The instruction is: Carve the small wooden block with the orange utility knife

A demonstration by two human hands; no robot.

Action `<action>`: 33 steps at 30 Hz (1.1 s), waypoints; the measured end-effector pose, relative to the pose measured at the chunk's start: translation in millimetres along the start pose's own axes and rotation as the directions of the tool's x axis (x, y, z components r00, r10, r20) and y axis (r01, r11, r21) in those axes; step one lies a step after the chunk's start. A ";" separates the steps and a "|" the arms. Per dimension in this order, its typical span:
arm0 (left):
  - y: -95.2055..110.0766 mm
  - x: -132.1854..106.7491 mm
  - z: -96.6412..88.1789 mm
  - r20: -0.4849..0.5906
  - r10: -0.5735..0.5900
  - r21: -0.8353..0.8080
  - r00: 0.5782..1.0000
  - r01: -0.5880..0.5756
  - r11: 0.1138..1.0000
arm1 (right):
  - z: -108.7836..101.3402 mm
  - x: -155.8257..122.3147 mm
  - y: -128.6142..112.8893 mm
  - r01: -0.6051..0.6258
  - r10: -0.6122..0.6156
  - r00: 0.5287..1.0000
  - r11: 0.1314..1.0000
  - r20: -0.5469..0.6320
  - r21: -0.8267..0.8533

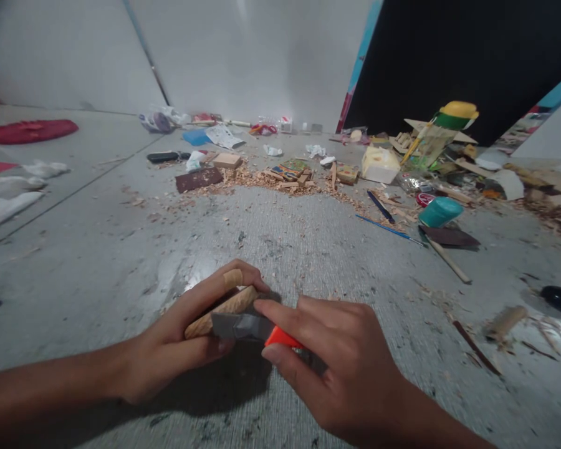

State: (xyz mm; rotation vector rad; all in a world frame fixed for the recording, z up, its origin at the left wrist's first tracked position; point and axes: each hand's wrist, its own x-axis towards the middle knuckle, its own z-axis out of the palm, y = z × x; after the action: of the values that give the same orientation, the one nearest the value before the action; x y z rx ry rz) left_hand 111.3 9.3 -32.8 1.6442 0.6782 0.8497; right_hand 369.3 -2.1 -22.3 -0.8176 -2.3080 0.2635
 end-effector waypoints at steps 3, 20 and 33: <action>1.1 -2.2 2.4 0.034 -0.094 -0.079 0.995 0.096 0.992 | -0.5 -0.1 -0.3 0.006 -0.006 1.000 1.000 0.006 0.001; 9.5 -2.7 8.5 0.047 -0.247 -0.306 0.968 0.249 0.919 | -11.8 4.2 34.6 -0.007 0.007 1.000 0.996 0.000 -0.087; -7.8 -4.6 -6.2 0.010 -0.180 -0.182 0.984 0.179 0.967 | -38.9 7.5 9.3 -0.116 0.116 0.992 0.993 -0.044 0.009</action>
State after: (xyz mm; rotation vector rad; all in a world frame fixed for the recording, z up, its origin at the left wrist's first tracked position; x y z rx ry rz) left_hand 103.6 10.9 -40.4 1.3940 0.7198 0.7629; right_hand 394.8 8.7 7.5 -0.9468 -2.2207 0.3012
